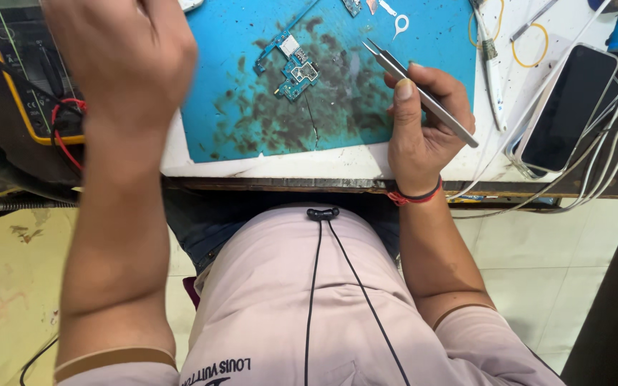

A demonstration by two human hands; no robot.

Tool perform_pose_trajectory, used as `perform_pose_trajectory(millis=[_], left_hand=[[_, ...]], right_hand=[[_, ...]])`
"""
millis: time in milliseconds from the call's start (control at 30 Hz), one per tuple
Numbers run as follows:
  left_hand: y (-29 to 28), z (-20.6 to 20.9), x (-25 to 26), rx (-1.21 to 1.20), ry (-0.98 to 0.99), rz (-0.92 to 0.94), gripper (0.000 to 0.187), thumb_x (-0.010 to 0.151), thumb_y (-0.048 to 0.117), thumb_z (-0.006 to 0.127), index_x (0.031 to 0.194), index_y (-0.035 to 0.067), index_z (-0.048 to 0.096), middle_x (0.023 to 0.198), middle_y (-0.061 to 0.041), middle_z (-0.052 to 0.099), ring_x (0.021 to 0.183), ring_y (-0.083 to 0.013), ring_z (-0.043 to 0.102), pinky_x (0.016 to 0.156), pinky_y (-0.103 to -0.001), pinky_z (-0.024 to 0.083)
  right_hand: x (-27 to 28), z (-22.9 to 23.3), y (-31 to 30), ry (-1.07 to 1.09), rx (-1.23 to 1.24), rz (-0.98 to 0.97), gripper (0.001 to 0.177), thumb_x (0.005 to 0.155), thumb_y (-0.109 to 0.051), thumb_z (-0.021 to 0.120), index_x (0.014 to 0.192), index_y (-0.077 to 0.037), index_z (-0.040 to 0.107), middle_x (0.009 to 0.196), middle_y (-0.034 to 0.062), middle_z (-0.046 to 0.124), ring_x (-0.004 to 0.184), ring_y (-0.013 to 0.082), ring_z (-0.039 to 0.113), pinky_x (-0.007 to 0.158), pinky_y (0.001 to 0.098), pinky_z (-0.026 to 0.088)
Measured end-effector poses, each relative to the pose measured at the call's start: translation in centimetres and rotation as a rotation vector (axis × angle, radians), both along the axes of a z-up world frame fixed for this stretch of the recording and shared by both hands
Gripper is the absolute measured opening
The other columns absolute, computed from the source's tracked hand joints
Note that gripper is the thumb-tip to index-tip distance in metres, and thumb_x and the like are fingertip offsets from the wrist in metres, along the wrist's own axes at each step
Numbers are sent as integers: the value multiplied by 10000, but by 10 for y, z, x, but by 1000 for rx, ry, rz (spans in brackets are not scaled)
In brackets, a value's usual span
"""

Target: The person uses tweezers and a soldering iron to remove and reposition small components on a blue circuit board. They also use a hot air gun to heat the board and a magnifying glass to inspect the work area. The person handles a white plastic housing and a syringe-like tool during the process.

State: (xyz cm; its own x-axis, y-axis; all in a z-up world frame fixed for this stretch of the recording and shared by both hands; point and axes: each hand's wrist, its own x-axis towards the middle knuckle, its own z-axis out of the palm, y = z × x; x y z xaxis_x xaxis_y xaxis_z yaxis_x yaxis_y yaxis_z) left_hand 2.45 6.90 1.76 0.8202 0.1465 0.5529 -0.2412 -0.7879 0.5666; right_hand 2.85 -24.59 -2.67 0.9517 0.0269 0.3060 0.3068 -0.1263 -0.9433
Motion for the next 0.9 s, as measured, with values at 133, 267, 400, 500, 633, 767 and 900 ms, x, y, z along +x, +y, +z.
perform_pose_trajectory(millis=[133, 267, 400, 500, 633, 767, 900], left_hand=[[-42, 6, -31, -358, 38, -110, 102, 1142, 27, 675, 1206, 6, 598, 962, -86, 665, 697, -127, 607, 599, -250, 442], [-58, -14, -46, -433, 86, -107, 173, 1169, 116, 717, 1259, 27, 599, 1139, -68, 759, 755, -69, 670, 610, -193, 485], [-56, -29, -50, -461, 63, -107, 185, 1163, 138, 715, 1250, 39, 585, 1170, -75, 773, 796, -79, 714, 629, -192, 506], [-57, -35, -49, -471, 57, -114, 195, 1153, 143, 714, 1261, 45, 585, 1158, -76, 777, 774, -79, 712, 641, -198, 531], [-57, -35, -47, -476, 55, -117, 206, 1150, 150, 712, 1263, 39, 581, 1153, -78, 773, 773, -91, 733, 661, -209, 573], [-57, -32, -47, -424, 50, -110, 210, 1143, 151, 720, 1261, 39, 588, 1133, -77, 765, 803, -115, 755, 686, -224, 596], [-55, -29, -46, -400, 47, -111, 191, 1140, 135, 715, 1253, 40, 592, 1110, -70, 766, 789, -119, 746, 687, -227, 595]], right_hand=[[-2, 1, 1, -2, -20, -13, 167, 1091, 4, 745, 1179, 11, 603, 1002, 84, 662, 826, 90, 611, 744, 209, 486], [-12, 10, 14, 114, 56, 54, 237, 1063, 7, 734, 1269, 22, 618, 1081, 118, 701, 941, 121, 668, 839, 229, 531], [-19, 29, 36, 110, 134, 206, 222, 1073, 4, 747, 1280, 22, 671, 1140, 142, 736, 1004, 149, 721, 922, 258, 574], [-17, 44, 46, 49, 106, 290, 215, 1066, 1, 743, 1275, -3, 694, 1184, 163, 735, 999, 161, 725, 906, 269, 591], [-9, 49, 59, -47, 68, 351, 216, 1055, 24, 741, 1263, -11, 699, 1163, 166, 739, 955, 167, 719, 852, 265, 593], [-3, 45, 68, -82, 86, 395, 213, 1033, 45, 753, 1229, -17, 700, 1147, 159, 741, 949, 169, 716, 836, 262, 590], [-2, 43, 71, -101, 70, 407, 217, 1017, 46, 760, 1214, -25, 701, 1138, 161, 741, 957, 177, 721, 838, 264, 591]])
